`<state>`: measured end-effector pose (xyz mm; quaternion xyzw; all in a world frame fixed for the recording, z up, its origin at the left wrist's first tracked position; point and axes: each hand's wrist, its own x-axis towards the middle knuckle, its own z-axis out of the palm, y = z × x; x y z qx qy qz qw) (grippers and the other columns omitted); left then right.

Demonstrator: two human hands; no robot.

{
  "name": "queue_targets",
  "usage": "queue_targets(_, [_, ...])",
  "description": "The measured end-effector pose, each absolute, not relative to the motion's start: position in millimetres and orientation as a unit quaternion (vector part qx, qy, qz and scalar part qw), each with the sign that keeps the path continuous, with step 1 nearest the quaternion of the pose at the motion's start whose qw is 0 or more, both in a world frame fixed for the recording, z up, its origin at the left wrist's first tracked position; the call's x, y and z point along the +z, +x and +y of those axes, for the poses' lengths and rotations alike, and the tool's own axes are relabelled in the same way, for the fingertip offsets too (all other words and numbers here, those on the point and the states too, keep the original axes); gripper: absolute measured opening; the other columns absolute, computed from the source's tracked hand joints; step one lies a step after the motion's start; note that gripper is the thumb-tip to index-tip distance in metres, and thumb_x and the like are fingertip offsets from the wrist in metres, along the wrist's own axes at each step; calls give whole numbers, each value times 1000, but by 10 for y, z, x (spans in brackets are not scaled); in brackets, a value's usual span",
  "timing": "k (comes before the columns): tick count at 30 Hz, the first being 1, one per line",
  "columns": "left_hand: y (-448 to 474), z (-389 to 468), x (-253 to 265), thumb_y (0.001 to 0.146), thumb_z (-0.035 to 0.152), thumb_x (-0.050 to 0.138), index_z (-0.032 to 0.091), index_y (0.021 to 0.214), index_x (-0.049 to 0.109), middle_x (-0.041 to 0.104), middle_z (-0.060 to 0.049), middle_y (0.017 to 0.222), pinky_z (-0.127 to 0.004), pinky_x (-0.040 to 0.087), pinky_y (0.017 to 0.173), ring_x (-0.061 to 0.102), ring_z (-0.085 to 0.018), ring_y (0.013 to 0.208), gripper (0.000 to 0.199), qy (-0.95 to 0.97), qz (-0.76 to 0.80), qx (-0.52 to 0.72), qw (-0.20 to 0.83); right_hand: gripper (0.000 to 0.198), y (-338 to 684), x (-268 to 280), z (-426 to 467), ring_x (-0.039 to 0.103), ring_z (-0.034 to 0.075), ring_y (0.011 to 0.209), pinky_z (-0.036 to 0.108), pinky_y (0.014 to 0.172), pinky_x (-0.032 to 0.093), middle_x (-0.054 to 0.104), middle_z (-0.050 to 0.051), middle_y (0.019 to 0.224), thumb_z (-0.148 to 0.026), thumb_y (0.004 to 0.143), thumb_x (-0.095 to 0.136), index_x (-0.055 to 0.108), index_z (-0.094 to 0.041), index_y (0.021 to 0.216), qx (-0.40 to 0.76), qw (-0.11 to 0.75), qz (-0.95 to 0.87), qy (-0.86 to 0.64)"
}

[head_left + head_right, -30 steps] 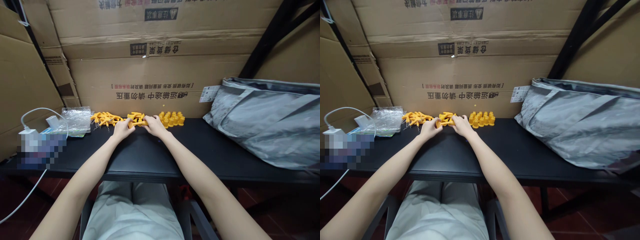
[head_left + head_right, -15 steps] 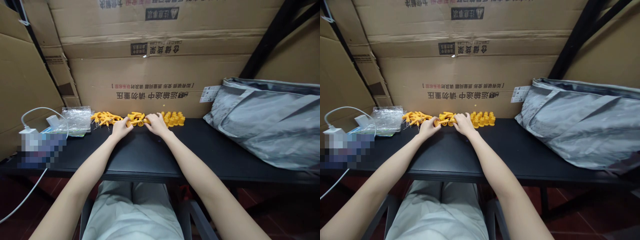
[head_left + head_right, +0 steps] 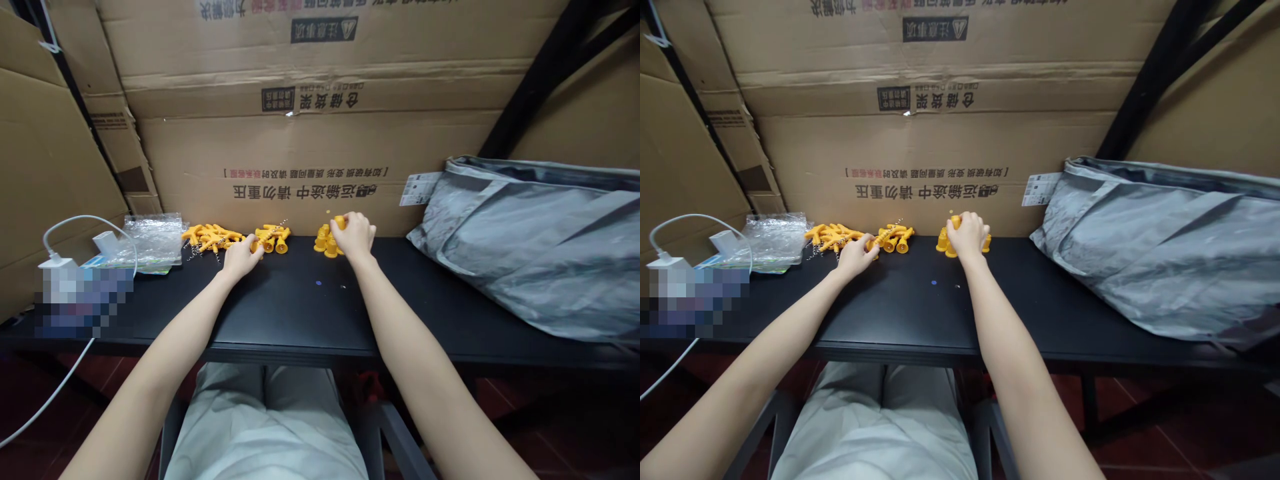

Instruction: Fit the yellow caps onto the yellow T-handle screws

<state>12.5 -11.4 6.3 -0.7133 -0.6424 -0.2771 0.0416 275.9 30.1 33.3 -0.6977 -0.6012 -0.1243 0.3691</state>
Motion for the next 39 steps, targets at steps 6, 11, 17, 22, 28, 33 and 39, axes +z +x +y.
queue_targets(6, [126,-104,54,88,42,43,23,114,60,71,-6,85,-28,45,72,66,-21,82,37,-711,-645,-276,50,32,3063,236,377,54,32,103,47,91,33,63,20,105,-30,83,48,61,-9,103,-88,329,-519,-784])
queue_targets(11, [130,-111,65,87,41,44,23,114,60,71,-5,85,-27,44,71,66,-20,80,36,-711,-645,-277,41,32,3180,93,430,54,30,109,48,94,31,64,16,112,-24,78,53,61,-15,108,-22,235,-473,-849])
queue_targets(17, [130,-121,73,86,41,44,23,112,61,71,-5,83,-27,44,71,66,-20,80,36,-711,-643,-283,35,38,3177,22,448,55,29,114,46,97,30,63,15,119,-27,80,54,57,-17,116,38,220,-476,-851])
queue_targets(22, [132,-118,70,85,40,46,24,112,62,72,-4,84,-27,45,72,66,-20,81,35,-709,-644,-286,34,40,3146,-7,446,57,31,112,47,96,32,64,19,114,-22,81,51,55,-12,120,31,217,-501,-837])
queue_targets(28, [137,-123,78,84,39,47,24,111,64,72,-4,84,-27,45,73,66,-19,82,35,-705,-648,-287,34,45,3146,-48,458,58,32,109,48,94,32,64,22,109,-17,79,51,50,-10,124,18,205,-504,-839])
queue_targets(33, [135,-124,78,84,39,47,23,110,64,72,-5,87,-27,46,74,66,-20,83,35,-706,-646,-289,33,46,3101,32,442,59,34,107,54,95,29,65,21,107,-17,77,51,48,-11,122,-19,206,-521,-828])
queue_targets(39, [124,-99,63,83,36,49,20,109,64,72,-7,92,-28,46,75,66,-22,87,34,-707,-646,-285,38,34,2912,200,366,60,31,100,49,91,31,65,22,105,-19,82,44,51,-7,114,-78,238,-569,-783])
